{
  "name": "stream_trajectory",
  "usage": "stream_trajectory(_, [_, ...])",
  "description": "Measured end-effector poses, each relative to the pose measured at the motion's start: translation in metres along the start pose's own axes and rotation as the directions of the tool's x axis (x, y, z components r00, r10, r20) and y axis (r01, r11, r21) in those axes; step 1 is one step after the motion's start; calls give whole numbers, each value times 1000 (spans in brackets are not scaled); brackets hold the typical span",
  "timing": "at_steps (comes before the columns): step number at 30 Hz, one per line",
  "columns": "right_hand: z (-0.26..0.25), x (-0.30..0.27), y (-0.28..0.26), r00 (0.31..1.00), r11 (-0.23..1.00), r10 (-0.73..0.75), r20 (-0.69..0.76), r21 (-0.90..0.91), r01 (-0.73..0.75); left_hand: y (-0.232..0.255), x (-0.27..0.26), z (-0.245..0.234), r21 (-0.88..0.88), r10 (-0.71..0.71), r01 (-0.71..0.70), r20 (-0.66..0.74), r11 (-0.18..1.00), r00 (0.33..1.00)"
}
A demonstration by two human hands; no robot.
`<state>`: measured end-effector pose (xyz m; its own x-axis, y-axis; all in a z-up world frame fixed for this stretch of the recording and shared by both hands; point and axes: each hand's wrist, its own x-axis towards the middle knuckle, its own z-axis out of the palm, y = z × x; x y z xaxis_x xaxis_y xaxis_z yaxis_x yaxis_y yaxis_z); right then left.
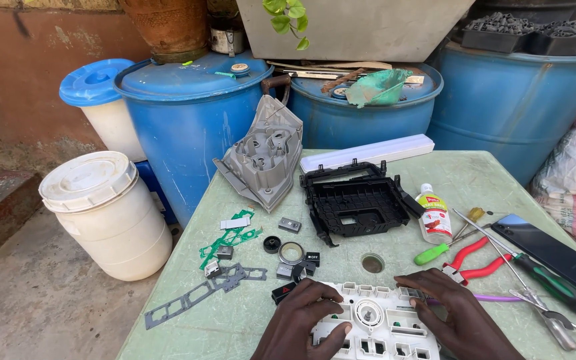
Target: The person assembles a white plastic electronic control panel by inserting small black buttons and a grey rubber gasket into the housing. They use a screwdriver to secure components and a cloth to wipe parts before fitting them into place.
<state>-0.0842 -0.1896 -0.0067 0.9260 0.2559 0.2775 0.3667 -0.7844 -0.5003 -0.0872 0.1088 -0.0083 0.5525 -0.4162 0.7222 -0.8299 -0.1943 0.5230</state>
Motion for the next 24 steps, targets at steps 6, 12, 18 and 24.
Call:
stream_trajectory(6, [4, -2, 15, 999, 1000, -24, -30, -2, 24, -1, 0, 2, -25, 1, -3, -67, 1000, 998])
stream_trajectory(12, [36, 6, 114, 970, 966, -232, -72, -137, 220, -10, -3, 10, -31, 50, -52, -60, 998, 997])
stream_trajectory(18, [102, 41, 324, 987, 851, 89, 135, -525, -5, 5, 13, -30, -18, 20, -25, -219, 1000, 975])
stream_trajectory(24, [119, 66, 394, 882, 736, 369, 292, -671, -86, -28, -17, -120, 105, -508, 629, -494, 771, 705])
